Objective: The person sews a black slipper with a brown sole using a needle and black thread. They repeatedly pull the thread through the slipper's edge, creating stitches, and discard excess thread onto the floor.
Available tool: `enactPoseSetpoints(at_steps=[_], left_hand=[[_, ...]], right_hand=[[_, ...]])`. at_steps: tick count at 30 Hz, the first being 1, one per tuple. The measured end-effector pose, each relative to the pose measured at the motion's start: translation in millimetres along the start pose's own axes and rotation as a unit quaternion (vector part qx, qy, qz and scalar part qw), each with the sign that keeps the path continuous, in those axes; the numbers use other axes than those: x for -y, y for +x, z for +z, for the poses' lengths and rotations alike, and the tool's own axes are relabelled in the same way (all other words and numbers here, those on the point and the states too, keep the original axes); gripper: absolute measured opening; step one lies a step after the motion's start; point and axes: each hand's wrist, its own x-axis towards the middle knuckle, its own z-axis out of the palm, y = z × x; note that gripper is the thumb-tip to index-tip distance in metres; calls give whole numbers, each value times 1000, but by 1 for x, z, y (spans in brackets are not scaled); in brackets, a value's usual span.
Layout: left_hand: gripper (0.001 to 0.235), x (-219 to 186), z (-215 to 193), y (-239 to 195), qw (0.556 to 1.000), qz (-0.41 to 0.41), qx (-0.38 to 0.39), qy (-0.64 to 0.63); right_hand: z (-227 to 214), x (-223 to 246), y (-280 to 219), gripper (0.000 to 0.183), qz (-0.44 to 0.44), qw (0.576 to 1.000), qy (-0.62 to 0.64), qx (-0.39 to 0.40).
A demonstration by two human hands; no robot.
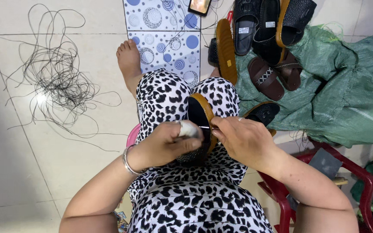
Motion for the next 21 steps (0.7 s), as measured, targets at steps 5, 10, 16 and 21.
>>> enactPoseSetpoints(at_steps=[5,10,16,21], left_hand=[[45,31,13,-3,948,-51,-85,303],[22,18,9,0,918,6,-109,381],[11,27,-1,0,993,49,-64,-82],[22,51,-1,7,979,-16,-200,42]], right_hand=[[-5,2,4,23,4,999,35,9],[-2,3,2,20,-5,1000,3,-29],[12,-5,-8,23,9,997,53,-46],[23,-9,-17,32,39,991,101,-78]])
